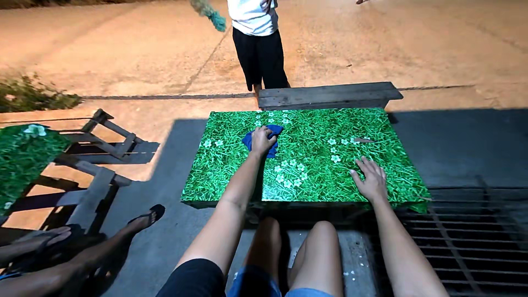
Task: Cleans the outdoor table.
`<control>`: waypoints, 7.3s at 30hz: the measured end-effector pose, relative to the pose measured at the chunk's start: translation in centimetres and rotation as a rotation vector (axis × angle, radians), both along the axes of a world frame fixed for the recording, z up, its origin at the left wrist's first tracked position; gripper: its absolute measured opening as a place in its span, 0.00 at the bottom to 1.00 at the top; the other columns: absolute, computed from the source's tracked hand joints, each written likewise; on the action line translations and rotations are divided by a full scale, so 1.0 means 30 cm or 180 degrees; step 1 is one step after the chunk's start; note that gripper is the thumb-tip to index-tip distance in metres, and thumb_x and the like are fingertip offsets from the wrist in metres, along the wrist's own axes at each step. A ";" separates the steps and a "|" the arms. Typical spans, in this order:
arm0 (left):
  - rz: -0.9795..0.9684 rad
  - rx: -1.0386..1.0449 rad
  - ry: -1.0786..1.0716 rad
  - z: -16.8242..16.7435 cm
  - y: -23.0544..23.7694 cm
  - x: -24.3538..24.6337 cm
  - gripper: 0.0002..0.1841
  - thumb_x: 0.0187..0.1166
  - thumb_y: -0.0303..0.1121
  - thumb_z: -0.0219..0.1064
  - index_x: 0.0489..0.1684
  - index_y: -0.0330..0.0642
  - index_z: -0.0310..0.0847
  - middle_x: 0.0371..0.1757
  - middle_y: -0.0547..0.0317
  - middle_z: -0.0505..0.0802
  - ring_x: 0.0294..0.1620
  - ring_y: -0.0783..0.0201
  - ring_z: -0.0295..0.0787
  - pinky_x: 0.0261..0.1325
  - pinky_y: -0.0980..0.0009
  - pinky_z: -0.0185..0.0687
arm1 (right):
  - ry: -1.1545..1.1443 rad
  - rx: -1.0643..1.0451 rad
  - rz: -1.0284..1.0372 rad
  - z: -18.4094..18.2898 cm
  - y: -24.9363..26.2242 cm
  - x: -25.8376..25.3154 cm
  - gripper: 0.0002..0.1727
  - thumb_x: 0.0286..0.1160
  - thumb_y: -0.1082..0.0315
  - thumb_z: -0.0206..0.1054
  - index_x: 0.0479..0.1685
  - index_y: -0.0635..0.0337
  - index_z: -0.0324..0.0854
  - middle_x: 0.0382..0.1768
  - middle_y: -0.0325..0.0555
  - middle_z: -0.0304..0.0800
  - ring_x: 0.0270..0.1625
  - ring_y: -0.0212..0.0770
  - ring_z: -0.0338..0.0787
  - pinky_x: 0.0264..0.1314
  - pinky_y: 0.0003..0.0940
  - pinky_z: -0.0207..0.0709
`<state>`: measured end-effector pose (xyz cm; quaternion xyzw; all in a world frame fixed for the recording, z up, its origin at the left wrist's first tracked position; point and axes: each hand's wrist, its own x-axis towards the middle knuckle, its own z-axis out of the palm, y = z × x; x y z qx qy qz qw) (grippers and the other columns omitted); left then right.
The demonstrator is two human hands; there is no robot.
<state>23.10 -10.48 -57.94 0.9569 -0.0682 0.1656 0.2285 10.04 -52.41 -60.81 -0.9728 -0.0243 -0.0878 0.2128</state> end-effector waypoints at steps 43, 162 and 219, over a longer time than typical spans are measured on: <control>-0.0011 -0.0145 0.0362 0.021 0.000 0.022 0.24 0.72 0.47 0.73 0.58 0.37 0.88 0.62 0.40 0.90 0.72 0.40 0.80 0.79 0.41 0.68 | -0.0006 0.0104 -0.0006 0.003 0.003 -0.004 0.31 0.88 0.44 0.56 0.86 0.44 0.73 0.92 0.42 0.62 0.95 0.56 0.54 0.94 0.67 0.38; -0.0075 0.0089 0.0082 0.003 -0.002 -0.048 0.17 0.77 0.22 0.62 0.49 0.56 0.95 0.80 0.56 0.81 0.87 0.46 0.65 0.89 0.33 0.44 | -0.0098 0.0137 -0.0080 0.001 0.005 0.002 0.30 0.87 0.45 0.59 0.83 0.47 0.76 0.90 0.45 0.66 0.94 0.55 0.57 0.94 0.66 0.41; 0.2003 -0.0049 0.0220 0.032 0.228 -0.248 0.26 0.91 0.44 0.53 0.75 0.32 0.78 0.85 0.32 0.73 0.89 0.33 0.62 0.90 0.36 0.50 | -0.0049 0.0150 -0.0203 0.018 0.013 -0.002 0.27 0.89 0.51 0.55 0.81 0.54 0.78 0.89 0.49 0.68 0.93 0.53 0.60 0.96 0.59 0.43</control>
